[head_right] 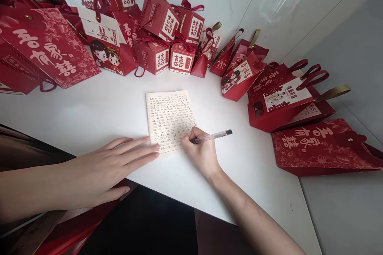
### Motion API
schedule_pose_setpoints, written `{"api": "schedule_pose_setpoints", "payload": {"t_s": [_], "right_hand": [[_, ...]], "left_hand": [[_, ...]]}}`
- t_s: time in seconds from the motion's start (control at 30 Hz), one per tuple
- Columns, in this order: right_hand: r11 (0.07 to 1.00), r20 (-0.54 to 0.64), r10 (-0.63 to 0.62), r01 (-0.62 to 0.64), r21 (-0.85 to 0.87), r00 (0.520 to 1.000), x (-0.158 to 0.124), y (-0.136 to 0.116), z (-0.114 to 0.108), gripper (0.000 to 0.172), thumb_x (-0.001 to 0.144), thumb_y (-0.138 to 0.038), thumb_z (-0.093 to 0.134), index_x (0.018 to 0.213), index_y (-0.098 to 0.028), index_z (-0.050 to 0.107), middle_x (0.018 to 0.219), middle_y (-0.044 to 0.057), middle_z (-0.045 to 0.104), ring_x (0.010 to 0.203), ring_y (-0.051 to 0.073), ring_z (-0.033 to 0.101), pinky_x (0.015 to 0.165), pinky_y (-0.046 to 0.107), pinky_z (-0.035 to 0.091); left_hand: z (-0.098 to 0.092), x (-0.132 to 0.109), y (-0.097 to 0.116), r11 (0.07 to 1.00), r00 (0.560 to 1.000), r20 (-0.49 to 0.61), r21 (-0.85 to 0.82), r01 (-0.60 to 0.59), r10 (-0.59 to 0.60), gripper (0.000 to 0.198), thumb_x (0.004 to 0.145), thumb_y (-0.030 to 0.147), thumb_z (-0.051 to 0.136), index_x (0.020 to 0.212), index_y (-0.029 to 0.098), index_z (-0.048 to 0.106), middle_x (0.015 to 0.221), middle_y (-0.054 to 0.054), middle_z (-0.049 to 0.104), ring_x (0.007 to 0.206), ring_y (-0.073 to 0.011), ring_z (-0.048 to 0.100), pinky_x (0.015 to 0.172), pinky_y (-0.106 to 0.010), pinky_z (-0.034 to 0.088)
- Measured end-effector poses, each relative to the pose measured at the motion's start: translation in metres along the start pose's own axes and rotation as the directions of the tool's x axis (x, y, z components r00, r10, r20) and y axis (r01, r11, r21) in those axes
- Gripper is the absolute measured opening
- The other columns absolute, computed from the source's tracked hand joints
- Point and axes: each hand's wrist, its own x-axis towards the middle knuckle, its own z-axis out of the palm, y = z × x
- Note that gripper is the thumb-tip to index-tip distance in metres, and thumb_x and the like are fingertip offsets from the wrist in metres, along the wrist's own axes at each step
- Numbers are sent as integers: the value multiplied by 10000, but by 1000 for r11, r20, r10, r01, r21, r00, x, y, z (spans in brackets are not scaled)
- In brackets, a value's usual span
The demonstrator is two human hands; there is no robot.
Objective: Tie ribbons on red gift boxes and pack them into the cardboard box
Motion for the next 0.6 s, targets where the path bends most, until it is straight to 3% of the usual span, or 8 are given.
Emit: {"api": "schedule_pose_setpoints", "payload": {"t_s": [0.1, 0.27, 0.37, 0.43, 0.5, 0.6], "right_hand": [[999, -35, 9, -7, 40, 999, -1, -3, -1, 290, 717, -220, 511, 507, -204, 312, 459, -61, 329, 445, 83, 287, 440, 230, 251], [919, -67, 123, -88, 384, 990, 5, 2, -10, 336, 732, -244, 545, 535, -213, 275, 424, -83, 298, 381, 62, 239, 383, 210, 190], [888, -84, 158, -105, 447, 984, 15, 12, -19, 370, 746, -291, 587, 547, -209, 286, 410, -88, 299, 366, 54, 219, 371, 201, 164], [882, -91, 201, -140, 449, 975, 22, 19, -24, 389, 742, -329, 605, 551, -209, 288, 400, -89, 294, 361, 52, 208, 365, 199, 151], [875, -71, 246, -189, 446, 967, 29, 25, -26, 409, 732, -379, 618, 555, -211, 289, 395, -86, 296, 355, 52, 199, 358, 199, 133], [880, -36, 249, -211, 427, 968, 35, 30, -25, 445, 704, -457, 632, 555, -212, 291, 398, -83, 297, 355, 52, 193, 358, 199, 121]], "left_hand": [[0, 0, 0, 1000, 1000, -2, -7, -5, 5, 661, 786, 258, 498, 1398, 258, 249, 1436, -24, 339, 1339, -252, 231, 1064, -374, 223], [-2, 0, 0, 1000, 1000, 14, -21, -13, 14, 666, 763, 239, 516, 1385, 227, 278, 1435, -44, 338, 1332, -282, 236, 1047, -416, 244], [-10, 4, 4, 999, 1000, -7, -41, -30, 30, 611, 759, 240, 541, 1341, 189, 360, 1404, -78, 382, 1291, -306, 307, 1021, -435, 286], [-23, 7, 11, 995, 994, -89, -65, -70, 64, 478, 784, 263, 546, 1246, 157, 474, 1330, -103, 467, 1211, -292, 415, 1000, -422, 327], [-43, 7, 21, 979, 961, -239, -114, -170, 139, 316, 830, 296, 519, 1100, 140, 574, 1193, -99, 574, 1077, -234, 527, 970, -366, 379], [-74, -9, 39, 930, 834, -508, -154, -334, 216, 283, 894, 365, 423, 1033, 204, 609, 986, -38, 654, 914, -151, 599, 865, -266, 472]]}}
